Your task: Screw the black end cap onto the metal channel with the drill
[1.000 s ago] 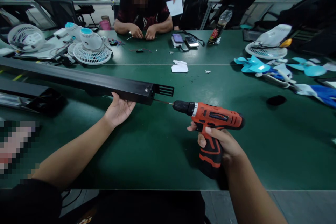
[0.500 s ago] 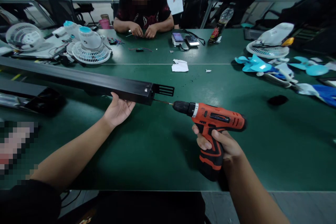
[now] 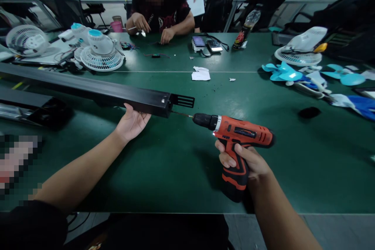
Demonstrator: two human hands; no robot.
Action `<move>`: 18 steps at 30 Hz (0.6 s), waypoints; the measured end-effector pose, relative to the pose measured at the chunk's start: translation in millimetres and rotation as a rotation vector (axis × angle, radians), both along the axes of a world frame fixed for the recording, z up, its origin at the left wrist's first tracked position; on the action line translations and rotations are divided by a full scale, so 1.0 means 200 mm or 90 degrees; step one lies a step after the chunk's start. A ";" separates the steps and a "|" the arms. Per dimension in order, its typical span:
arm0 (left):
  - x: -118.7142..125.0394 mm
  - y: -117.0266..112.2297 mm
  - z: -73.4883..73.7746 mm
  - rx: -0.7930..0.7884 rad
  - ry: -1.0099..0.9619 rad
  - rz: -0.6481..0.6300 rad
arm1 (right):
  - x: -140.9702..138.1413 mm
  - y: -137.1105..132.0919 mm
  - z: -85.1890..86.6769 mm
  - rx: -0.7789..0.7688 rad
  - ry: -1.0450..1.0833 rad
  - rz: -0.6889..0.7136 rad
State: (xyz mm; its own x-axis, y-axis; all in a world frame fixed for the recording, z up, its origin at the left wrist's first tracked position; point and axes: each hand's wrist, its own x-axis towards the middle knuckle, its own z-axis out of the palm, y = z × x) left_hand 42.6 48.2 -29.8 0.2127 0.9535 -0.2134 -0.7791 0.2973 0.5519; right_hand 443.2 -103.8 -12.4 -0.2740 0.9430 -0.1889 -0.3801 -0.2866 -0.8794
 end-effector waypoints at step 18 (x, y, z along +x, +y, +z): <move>0.01 0.00 0.02 -0.011 0.014 0.020 | 0.01 -0.02 -0.01 0.029 -0.002 -0.002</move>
State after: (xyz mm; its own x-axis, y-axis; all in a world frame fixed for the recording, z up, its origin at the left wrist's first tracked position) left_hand 44.3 48.9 -26.3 0.1771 0.9559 -0.2344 -0.7760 0.2821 0.5640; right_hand 444.2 -107.7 -14.6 -0.2711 0.9514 -0.1463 -0.3783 -0.2451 -0.8927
